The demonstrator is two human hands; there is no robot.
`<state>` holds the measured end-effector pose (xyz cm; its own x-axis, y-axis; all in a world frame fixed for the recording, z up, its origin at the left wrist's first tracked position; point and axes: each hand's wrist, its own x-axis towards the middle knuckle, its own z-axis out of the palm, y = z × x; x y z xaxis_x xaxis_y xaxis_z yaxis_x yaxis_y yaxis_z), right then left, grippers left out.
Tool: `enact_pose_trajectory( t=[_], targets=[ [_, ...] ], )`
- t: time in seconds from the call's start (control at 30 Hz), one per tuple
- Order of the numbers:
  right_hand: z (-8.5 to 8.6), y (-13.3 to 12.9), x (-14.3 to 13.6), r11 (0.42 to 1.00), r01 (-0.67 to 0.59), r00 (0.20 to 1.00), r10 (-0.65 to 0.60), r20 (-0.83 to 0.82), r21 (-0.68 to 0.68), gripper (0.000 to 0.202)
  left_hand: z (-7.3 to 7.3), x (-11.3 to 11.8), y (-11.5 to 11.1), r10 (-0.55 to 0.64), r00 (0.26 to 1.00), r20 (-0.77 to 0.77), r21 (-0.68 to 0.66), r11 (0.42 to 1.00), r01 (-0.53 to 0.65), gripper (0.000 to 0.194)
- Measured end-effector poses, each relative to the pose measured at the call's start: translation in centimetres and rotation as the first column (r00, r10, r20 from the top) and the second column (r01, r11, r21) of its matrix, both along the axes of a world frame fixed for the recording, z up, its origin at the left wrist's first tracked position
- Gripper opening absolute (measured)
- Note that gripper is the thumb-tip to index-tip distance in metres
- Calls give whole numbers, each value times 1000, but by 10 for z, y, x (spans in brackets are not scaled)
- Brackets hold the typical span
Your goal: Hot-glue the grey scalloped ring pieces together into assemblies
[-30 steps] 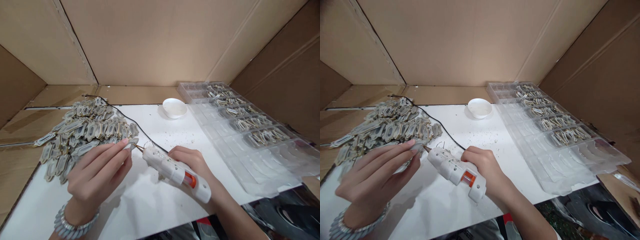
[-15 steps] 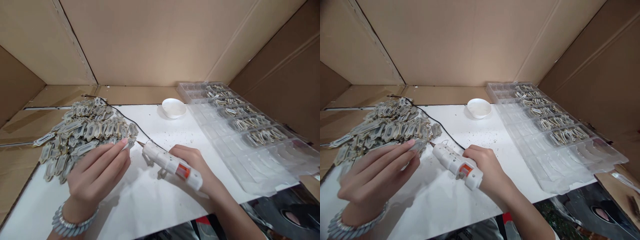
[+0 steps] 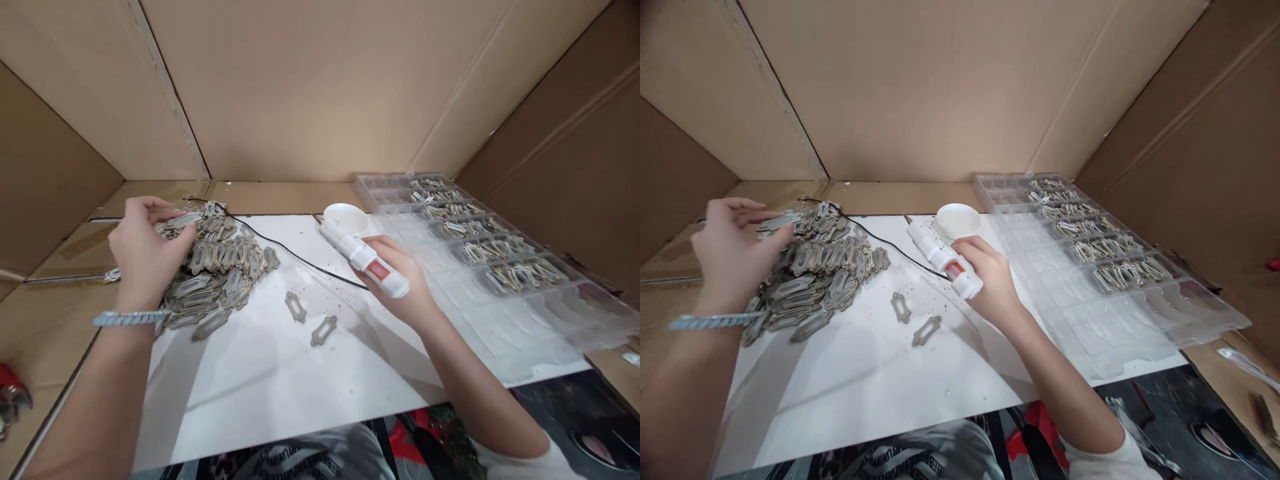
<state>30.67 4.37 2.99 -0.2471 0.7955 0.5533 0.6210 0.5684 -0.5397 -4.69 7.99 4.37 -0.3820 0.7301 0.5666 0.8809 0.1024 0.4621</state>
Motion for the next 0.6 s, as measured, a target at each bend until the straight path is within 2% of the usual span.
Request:
enact_pose_trajectory(
  t=[0.13,0.23,0.37,0.5,0.6],
  targets=[
    [1,26,11,998,52,999,-51,-15,39,12,-2,-14,15,2,1000,15,-122,993,0,41],
    [-9,39,17,994,99,994,-97,-58,36,15,-6,-19,14,-27,1000,15,-185,982,29,38],
    [-22,43,21,993,116,989,-113,-100,30,18,-7,-26,11,-101,995,-8,-226,969,97,31],
    [-27,42,23,994,109,987,-105,-126,25,19,-9,-35,17,-139,990,-13,-192,972,134,29],
    [-27,40,26,995,100,986,-96,-140,26,18,-9,-45,17,-173,985,-23,-52,984,172,30]
  ],
)
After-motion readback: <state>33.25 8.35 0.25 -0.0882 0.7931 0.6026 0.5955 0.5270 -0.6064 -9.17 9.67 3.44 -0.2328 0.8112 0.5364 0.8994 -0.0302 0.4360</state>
